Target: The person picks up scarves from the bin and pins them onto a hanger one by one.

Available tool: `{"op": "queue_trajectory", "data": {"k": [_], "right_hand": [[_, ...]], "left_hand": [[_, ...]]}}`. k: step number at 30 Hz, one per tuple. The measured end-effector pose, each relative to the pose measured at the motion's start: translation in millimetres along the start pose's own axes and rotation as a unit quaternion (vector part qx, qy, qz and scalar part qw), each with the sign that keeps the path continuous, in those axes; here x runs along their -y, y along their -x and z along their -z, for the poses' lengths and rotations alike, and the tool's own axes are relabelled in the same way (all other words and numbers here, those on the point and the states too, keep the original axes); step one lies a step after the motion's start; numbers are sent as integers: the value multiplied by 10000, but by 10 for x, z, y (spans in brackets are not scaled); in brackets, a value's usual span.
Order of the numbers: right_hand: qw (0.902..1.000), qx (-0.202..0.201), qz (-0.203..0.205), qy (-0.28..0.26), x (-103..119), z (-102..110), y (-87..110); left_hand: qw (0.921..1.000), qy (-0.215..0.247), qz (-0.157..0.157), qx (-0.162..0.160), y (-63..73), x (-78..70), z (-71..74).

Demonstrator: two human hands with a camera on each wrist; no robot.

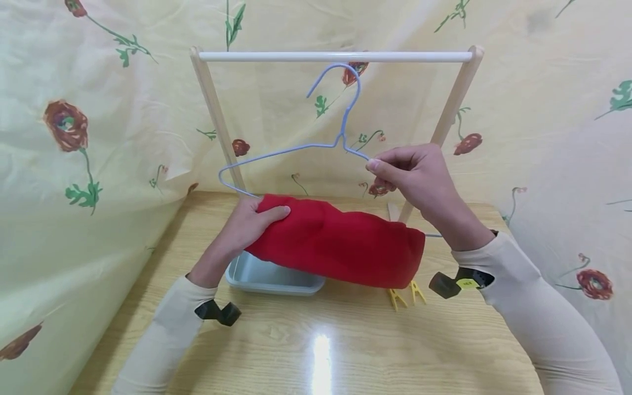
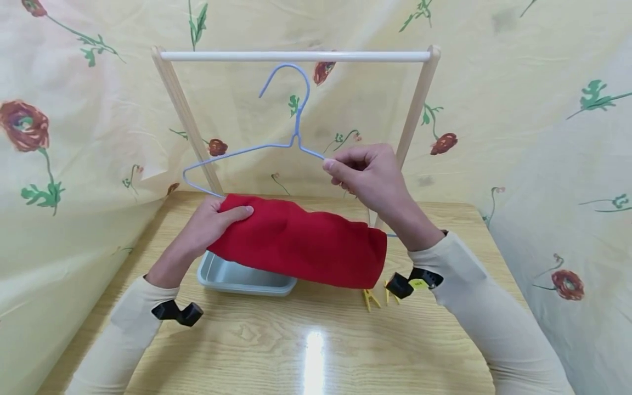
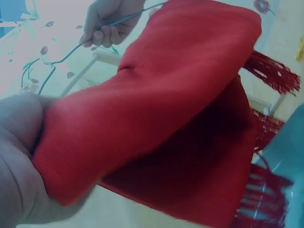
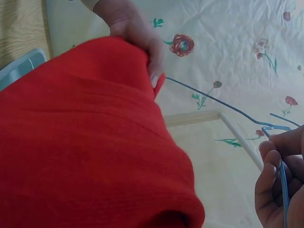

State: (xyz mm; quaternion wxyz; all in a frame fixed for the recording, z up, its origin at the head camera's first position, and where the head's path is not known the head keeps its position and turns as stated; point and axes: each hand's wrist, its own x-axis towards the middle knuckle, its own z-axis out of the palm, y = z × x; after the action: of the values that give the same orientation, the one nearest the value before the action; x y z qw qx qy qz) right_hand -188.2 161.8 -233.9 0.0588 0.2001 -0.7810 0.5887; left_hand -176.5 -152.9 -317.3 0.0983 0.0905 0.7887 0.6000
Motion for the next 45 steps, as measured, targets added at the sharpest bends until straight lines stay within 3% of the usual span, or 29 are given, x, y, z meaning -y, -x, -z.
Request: {"op": "queue_trajectory", "data": {"k": [6,9,14,18,21,24,26,31,37,45], "right_hand": [[9992,-289,153,231,-30,32,-11],[9985,-397,170,325,-66,32,-25],[9983,-474,122,328,-110,32,-41],[9984,-463,133,287,-120,30,-52],[9988,-395,157,236,-116,31,-52],[9992,-310,185,187,-102,37,-37],[9993,-258,221,177,-91,45,-19],[9990,-181,293,297,-64,46,16],[9979,-217,333,517,-73,45,18],[9985,-280,337,325,-86,90,7]], "left_hand": [[9960,310,-837,40,3,33,29],[9912,292,-1268,232,7,47,35],[9755,455,-2044,676,24,81,42],[9621,578,-2462,1018,27,108,55],[9579,867,-2449,1226,28,137,71],[9609,1139,-2226,1188,24,169,100],[9666,1150,-2050,1016,21,187,121],[9806,677,-1776,488,17,214,159],[9792,-15,-2025,138,13,236,137],[9798,235,-1894,-601,2,338,159]]}}
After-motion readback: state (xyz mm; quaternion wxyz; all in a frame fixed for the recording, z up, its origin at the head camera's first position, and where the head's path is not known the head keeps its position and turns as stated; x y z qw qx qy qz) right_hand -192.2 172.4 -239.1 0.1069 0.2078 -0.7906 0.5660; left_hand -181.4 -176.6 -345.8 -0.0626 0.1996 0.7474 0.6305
